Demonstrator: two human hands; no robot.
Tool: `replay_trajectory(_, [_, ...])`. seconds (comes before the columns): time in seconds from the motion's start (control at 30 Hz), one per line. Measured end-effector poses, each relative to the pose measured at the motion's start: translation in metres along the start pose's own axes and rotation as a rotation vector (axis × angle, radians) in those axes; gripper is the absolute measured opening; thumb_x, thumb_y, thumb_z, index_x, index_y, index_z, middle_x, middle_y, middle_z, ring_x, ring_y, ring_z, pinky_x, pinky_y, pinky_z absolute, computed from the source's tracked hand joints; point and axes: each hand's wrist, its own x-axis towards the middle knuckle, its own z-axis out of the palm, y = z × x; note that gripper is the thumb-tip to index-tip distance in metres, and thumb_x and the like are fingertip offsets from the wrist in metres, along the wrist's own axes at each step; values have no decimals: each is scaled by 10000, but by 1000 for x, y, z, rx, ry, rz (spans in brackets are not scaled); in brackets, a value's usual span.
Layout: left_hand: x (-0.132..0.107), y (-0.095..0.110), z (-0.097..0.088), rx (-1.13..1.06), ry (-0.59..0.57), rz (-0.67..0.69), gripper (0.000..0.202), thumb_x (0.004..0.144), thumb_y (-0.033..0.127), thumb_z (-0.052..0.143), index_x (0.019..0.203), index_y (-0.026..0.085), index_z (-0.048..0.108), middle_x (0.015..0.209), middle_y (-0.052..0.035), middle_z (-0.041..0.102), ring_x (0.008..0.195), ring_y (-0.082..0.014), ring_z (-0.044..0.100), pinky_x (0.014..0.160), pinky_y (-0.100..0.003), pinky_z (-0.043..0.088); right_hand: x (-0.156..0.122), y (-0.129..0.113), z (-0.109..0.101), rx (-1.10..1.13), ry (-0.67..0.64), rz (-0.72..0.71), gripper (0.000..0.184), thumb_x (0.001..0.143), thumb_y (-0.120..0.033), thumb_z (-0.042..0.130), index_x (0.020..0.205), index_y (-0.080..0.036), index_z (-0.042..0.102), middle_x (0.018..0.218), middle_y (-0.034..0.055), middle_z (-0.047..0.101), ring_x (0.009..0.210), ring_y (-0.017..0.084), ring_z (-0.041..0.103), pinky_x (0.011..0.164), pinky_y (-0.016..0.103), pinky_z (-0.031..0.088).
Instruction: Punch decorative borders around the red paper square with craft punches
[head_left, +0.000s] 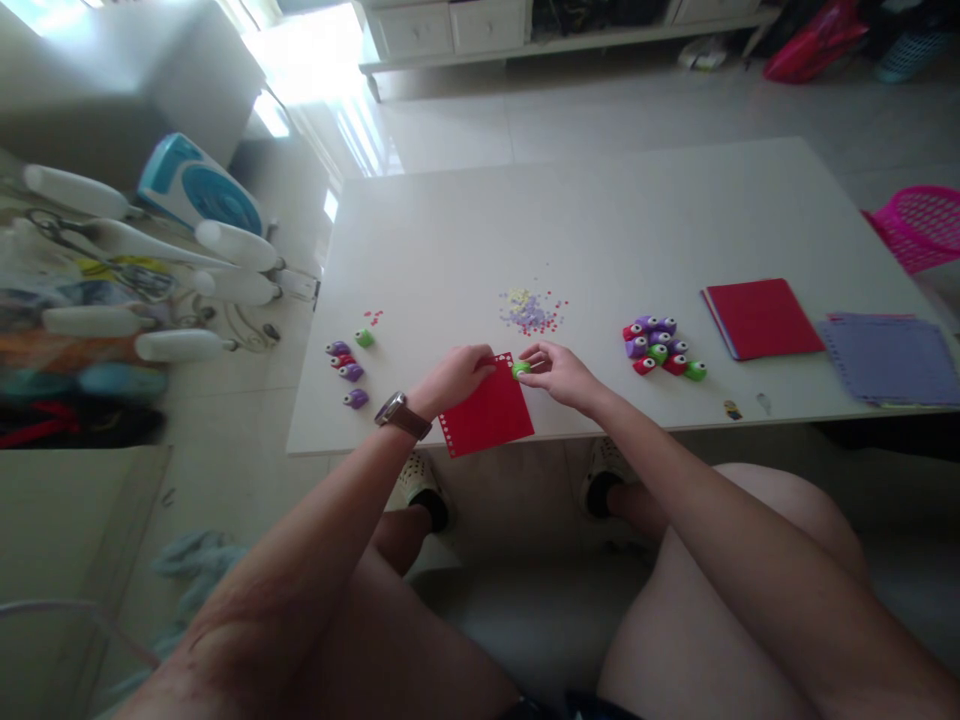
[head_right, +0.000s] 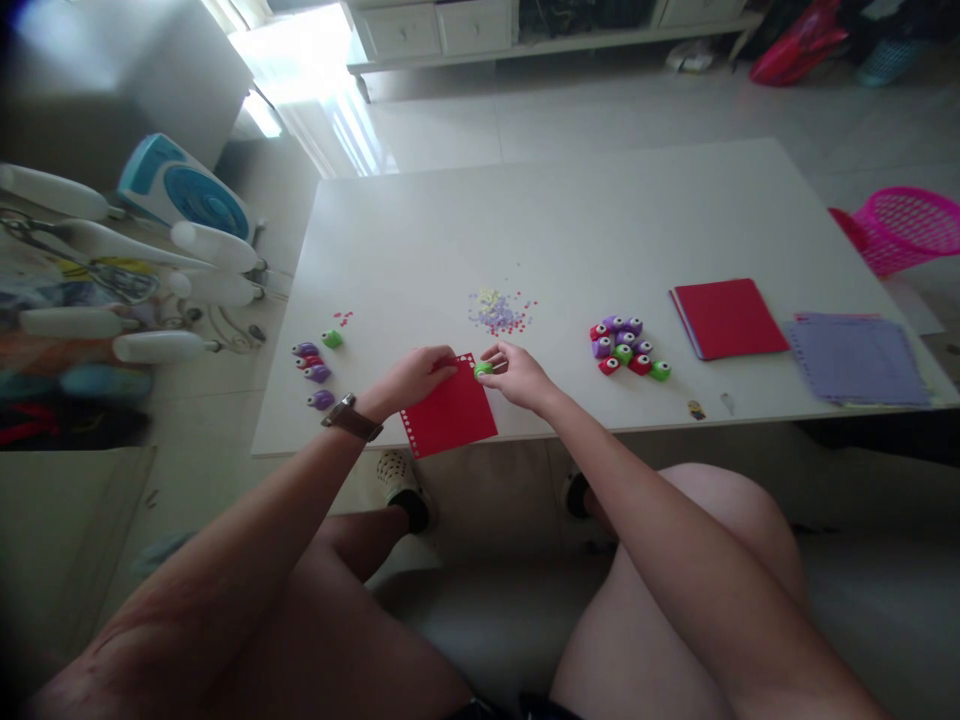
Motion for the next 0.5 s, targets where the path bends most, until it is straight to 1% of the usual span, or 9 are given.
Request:
replay_trajectory(0.17, [0, -2, 5, 0, -8, 13, 152, 924, 256, 539, 916, 194, 677, 836, -44, 711, 747, -185, 583, 693, -306, 418, -1, 2, 2, -39, -18, -11, 190, 796, -163, 778, 929, -188, 644, 948, 66, 746, 876, 187, 709, 786, 307, 578])
replay_trajectory(0.33, [1, -1, 12, 1, -11, 11, 179, 923, 227, 540, 1007, 198, 696, 862, -43, 728, 770, -186, 609, 724, -299, 451, -4, 3, 3, -215, -41, -18, 124, 815, -207, 777, 904, -194, 691, 859, 52, 758, 863, 205, 722, 746, 291, 548])
replay_trajectory(0.5, [2, 0, 18, 16, -25, 8, 197, 917, 199, 530, 1027, 198, 693, 853, -41, 722, 777, -187, 612, 734, -299, 459, -6, 3, 3, -335, -26, -83, 102, 811, -194, 763, 896, -196, 706, 945, 58, 769, 844, 189, 717, 756, 285, 541])
